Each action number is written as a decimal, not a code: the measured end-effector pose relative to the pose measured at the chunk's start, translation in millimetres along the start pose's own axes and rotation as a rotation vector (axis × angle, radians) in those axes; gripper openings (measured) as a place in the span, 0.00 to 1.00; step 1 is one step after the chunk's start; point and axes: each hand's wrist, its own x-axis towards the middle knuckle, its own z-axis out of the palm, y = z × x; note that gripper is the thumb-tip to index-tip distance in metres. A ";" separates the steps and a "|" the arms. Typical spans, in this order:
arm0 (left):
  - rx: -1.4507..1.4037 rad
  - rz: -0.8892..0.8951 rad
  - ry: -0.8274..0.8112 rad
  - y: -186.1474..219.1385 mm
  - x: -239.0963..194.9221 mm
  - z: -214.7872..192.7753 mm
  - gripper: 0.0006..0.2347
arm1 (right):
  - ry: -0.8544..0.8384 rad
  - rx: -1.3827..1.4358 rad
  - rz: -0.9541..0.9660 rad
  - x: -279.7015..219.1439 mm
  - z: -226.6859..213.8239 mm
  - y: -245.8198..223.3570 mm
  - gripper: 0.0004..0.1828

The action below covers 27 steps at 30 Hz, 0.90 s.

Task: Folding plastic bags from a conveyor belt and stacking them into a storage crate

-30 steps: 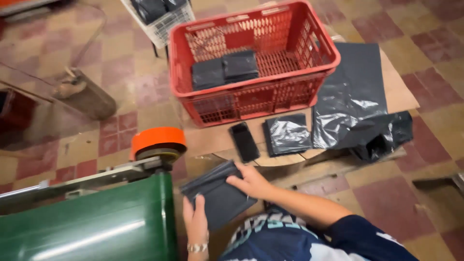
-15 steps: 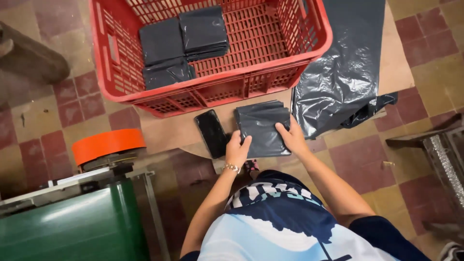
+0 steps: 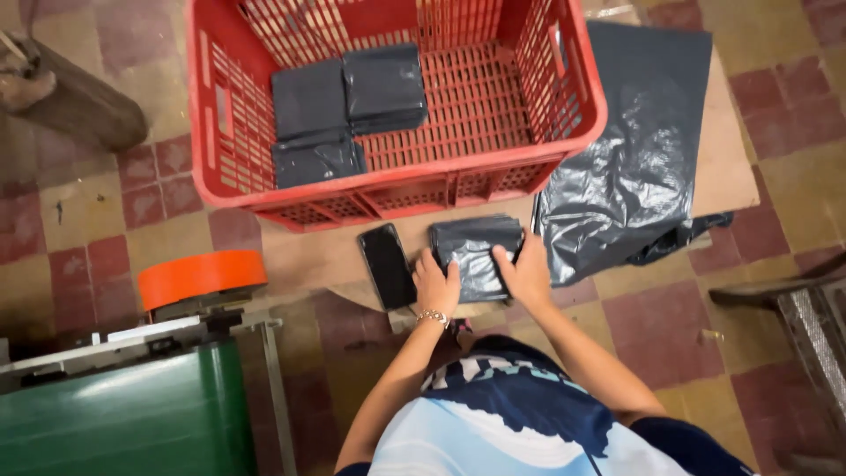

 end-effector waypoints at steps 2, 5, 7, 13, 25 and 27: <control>-0.055 -0.066 -0.049 -27.2 29.4 15.9 0.34 | -0.056 0.051 0.068 0.5 1.2 -5.1 0.37; -0.187 -0.182 -0.154 -37.2 50.0 11.1 0.43 | -0.127 0.140 0.164 1.5 -4.1 -11.9 0.38; -0.273 -0.215 -0.201 -16.9 55.5 3.3 0.47 | -0.128 0.177 0.172 10.2 -4.7 -7.4 0.37; -0.361 -0.202 -0.237 14.4 38.4 -3.2 0.45 | -0.230 0.295 0.247 16.0 1.8 21.8 0.40; -0.873 -0.239 -0.074 32.7 -36.5 -62.1 0.21 | -0.176 0.439 -0.040 -26.4 -37.2 -13.3 0.33; -1.027 -0.188 -0.040 39.1 -47.8 -89.9 0.23 | -0.207 0.319 -0.201 -27.3 -75.9 -50.0 0.37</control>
